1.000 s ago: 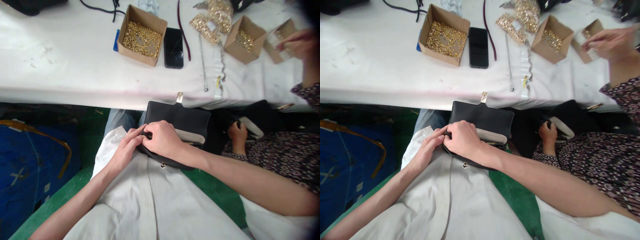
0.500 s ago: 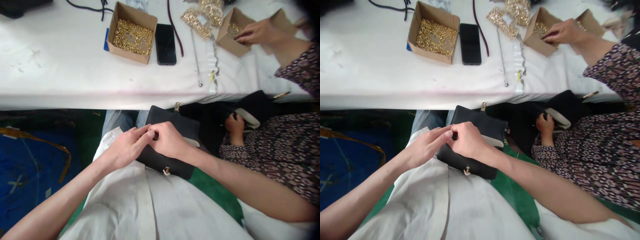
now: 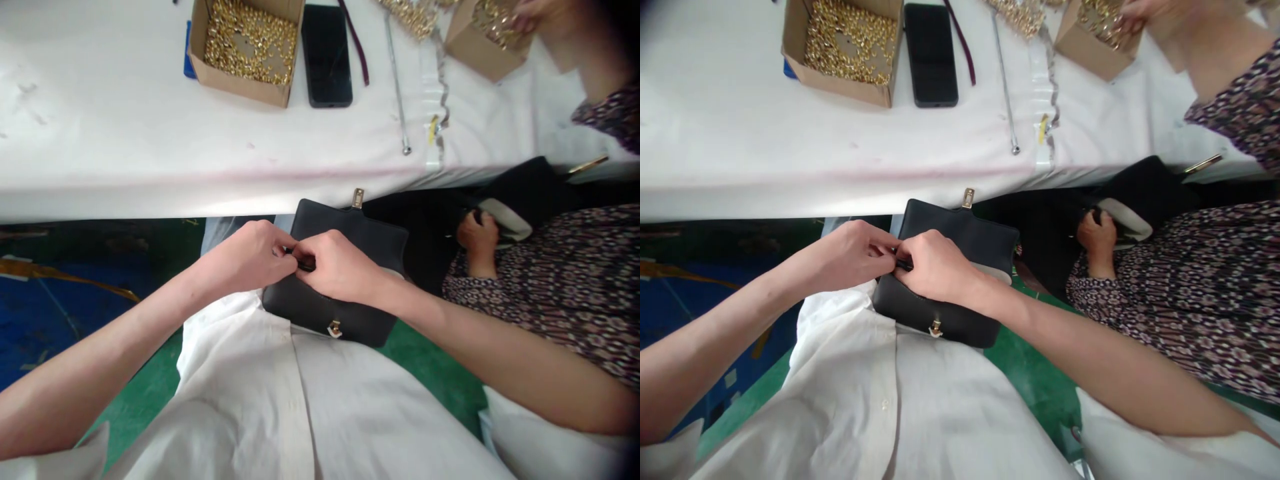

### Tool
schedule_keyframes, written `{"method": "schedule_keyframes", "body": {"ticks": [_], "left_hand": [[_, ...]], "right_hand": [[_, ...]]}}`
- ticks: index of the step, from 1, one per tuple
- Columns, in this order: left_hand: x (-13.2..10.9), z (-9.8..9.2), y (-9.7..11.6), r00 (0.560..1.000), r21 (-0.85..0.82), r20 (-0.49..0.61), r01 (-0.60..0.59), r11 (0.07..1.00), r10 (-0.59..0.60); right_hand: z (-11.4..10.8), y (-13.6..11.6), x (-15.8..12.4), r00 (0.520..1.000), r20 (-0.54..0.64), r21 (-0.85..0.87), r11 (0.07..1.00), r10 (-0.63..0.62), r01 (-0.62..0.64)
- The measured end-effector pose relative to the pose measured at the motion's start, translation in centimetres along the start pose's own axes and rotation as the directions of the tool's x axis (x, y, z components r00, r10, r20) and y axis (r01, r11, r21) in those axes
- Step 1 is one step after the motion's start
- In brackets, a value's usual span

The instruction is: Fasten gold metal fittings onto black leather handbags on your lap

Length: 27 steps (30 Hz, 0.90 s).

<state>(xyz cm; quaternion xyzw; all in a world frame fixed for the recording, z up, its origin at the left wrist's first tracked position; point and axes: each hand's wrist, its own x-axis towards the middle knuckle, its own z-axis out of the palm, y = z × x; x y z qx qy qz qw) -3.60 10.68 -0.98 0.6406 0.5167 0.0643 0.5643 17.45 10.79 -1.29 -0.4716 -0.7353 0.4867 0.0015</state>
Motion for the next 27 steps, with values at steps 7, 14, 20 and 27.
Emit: {"method": "schedule_keyframes", "body": {"ticks": [7,14,20,27], "left_hand": [[0.0,-0.9,0.7,0.999,0.254,-0.019,0.032,0.967,-0.028],[1.4,-2.1,5.9,0.980,0.639,0.135,0.025,0.768,-0.144],[4.0,-2.3,6.6,0.952,0.639,0.256,-0.036,0.769,-0.168],[4.5,-2.1,6.6,0.842,0.514,0.384,0.146,0.845,-0.379]], "right_hand": [[0.1,-0.7,0.1,0.999,-0.013,0.028,0.999,0.038,-0.038],[0.9,-0.6,0.1,0.997,-0.060,0.030,0.998,0.052,-0.050],[1.4,0.1,-0.1,0.988,-0.117,0.004,0.995,0.101,-0.101],[1.7,0.3,0.0,0.980,-0.117,0.091,0.984,0.161,-0.150]]}}
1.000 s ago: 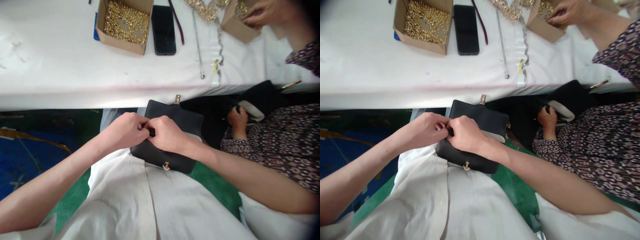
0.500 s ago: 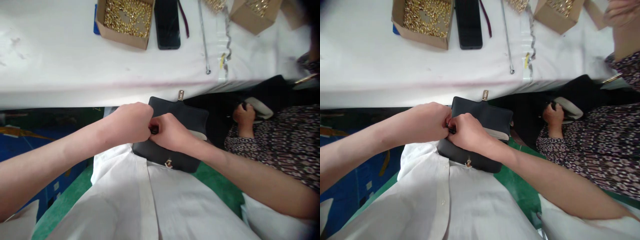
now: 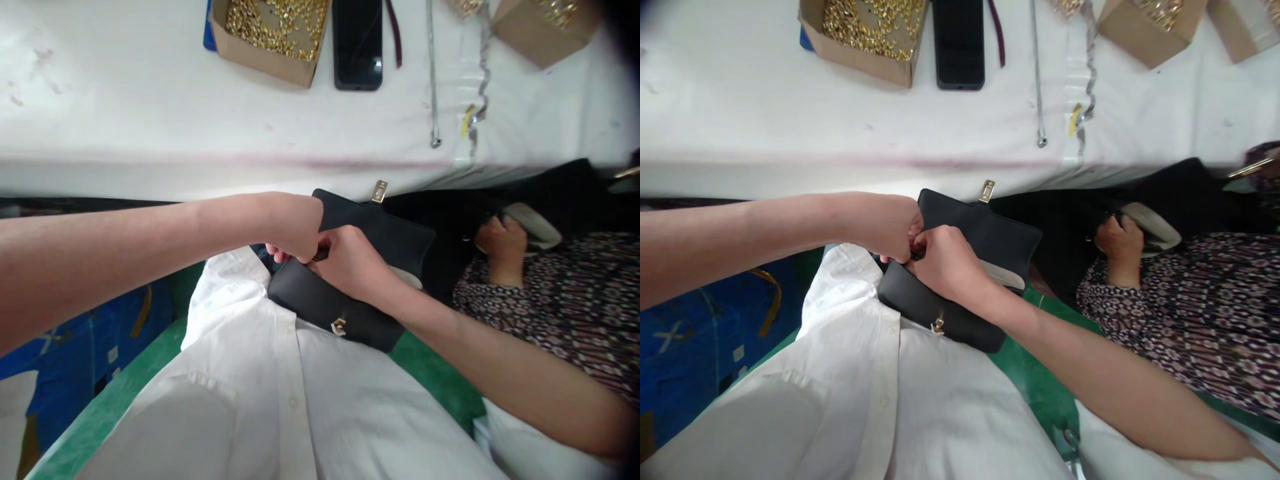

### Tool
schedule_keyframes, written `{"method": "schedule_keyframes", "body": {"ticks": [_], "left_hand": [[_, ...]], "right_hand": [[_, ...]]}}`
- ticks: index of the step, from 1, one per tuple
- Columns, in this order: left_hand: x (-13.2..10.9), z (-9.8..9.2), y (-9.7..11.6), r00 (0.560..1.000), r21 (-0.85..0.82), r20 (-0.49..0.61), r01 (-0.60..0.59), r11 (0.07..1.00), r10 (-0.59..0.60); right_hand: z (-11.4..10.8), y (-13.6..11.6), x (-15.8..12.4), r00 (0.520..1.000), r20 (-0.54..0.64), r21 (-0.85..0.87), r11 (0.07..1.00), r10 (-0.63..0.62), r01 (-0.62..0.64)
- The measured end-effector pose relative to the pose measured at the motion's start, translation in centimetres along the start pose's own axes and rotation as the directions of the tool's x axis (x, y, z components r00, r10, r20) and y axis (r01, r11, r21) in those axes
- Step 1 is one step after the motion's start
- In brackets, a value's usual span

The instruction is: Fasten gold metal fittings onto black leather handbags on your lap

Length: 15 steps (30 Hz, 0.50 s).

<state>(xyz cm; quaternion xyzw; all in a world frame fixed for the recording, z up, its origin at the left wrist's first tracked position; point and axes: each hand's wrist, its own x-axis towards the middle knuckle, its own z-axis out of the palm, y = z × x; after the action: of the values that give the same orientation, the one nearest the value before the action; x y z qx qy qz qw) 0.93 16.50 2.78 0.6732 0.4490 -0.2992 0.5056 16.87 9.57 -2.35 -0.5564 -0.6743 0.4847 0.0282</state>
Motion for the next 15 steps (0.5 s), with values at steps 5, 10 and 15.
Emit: {"method": "schedule_keyframes", "body": {"ticks": [5,10,15], "left_hand": [[0.1,0.6,-0.4,0.995,0.059,-0.076,0.066,0.996,-0.062],[0.6,1.3,-1.0,0.972,0.255,-0.227,-0.005,0.967,0.065],[0.8,1.7,-1.5,0.976,0.188,-0.219,0.024,0.982,0.018]], "right_hand": [[-0.1,-0.4,0.2,1.000,-0.002,-0.022,1.000,0.021,-0.021],[-0.3,-0.5,0.4,0.999,0.012,-0.036,0.999,0.038,-0.037],[-0.2,0.2,0.5,0.999,0.045,0.034,0.999,0.014,-0.016]]}}
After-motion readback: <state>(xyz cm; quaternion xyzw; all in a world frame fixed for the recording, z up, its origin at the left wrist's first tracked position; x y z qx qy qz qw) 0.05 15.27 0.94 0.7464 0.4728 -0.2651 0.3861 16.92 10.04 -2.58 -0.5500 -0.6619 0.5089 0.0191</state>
